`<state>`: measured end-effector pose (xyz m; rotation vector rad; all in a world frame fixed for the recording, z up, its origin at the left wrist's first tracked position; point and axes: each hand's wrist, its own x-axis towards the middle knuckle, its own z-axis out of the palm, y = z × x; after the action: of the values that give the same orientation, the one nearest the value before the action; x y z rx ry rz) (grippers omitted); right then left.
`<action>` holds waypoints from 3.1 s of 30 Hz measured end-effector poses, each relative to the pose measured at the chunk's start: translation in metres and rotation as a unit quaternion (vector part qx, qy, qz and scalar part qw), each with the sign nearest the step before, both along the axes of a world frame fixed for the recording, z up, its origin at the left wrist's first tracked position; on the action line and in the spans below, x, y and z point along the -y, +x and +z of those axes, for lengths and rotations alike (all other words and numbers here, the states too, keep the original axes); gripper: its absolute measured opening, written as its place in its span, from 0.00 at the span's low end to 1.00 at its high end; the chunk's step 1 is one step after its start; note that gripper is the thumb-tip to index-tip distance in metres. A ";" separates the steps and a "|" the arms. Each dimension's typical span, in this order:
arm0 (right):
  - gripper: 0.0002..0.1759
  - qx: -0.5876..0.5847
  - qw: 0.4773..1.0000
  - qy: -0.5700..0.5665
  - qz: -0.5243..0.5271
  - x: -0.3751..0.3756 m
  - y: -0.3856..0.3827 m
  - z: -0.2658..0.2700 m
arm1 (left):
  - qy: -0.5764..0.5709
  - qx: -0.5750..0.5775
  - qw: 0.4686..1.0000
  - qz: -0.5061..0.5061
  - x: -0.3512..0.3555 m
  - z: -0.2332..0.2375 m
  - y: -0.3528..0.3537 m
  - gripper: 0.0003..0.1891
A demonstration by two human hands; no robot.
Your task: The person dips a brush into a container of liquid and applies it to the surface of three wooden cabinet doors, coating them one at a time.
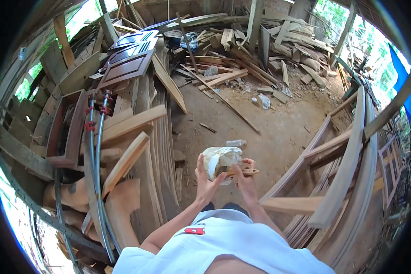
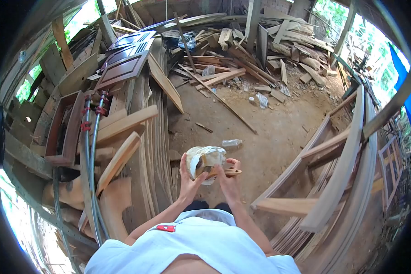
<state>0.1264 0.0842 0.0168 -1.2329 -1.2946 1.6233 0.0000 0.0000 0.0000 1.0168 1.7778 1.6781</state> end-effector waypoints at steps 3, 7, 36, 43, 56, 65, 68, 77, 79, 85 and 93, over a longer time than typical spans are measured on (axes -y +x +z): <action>0.19 0.102 0.986 0.127 -0.017 -0.036 -0.015 -0.004 | -0.040 0.183 0.982 0.012 -0.033 -0.011 -0.017 0.56; 0.09 -0.007 0.992 0.128 0.005 -0.097 -0.114 0.010 | -0.105 0.090 0.990 -0.009 -0.092 -0.001 -0.116 0.56; 0.13 0.071 0.783 0.392 0.477 -0.595 -0.589 0.046 | 0.050 0.331 0.915 0.226 -0.522 -0.012 -0.534 0.54; 0.10 0.036 0.797 0.260 0.543 -0.678 -0.717 0.098 | 0.075 0.415 0.868 0.263 -0.560 0.013 -0.628 0.55; 0.10 -0.081 0.497 0.222 0.835 -0.691 -1.014 0.109 | 0.274 0.494 0.579 0.588 -0.587 -0.032 -0.627 0.43; 0.10 -0.125 0.295 0.336 0.886 -0.646 -1.132 0.091 | 0.387 0.433 0.446 0.682 -0.690 -0.018 -0.645 0.40; 0.10 -0.240 0.264 0.436 0.826 -0.632 -1.144 0.099 | 0.408 0.406 0.417 0.703 -0.710 -0.017 -0.653 0.38; 0.13 -0.152 0.151 0.213 0.953 -0.654 -1.123 0.097 | 0.423 0.362 0.395 0.731 -0.710 -0.033 -0.645 0.36; 0.13 -0.120 0.160 0.215 0.956 -0.646 -1.147 0.083 | 0.394 0.373 0.369 0.754 -0.711 -0.017 -0.651 0.35; 0.14 -0.117 0.272 0.157 0.942 -0.596 -1.263 0.034 | 0.431 0.316 0.337 0.775 -0.737 -0.011 -0.660 0.30; 0.18 -0.175 0.335 0.266 0.887 -0.514 -1.395 -0.006 | 0.480 0.304 0.199 0.798 -0.783 -0.002 -0.703 0.31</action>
<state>-1.2684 0.5984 0.0109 1.8043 -2.5641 1.7535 -0.7031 0.7826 -0.0015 -2.2817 0.2563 3.2929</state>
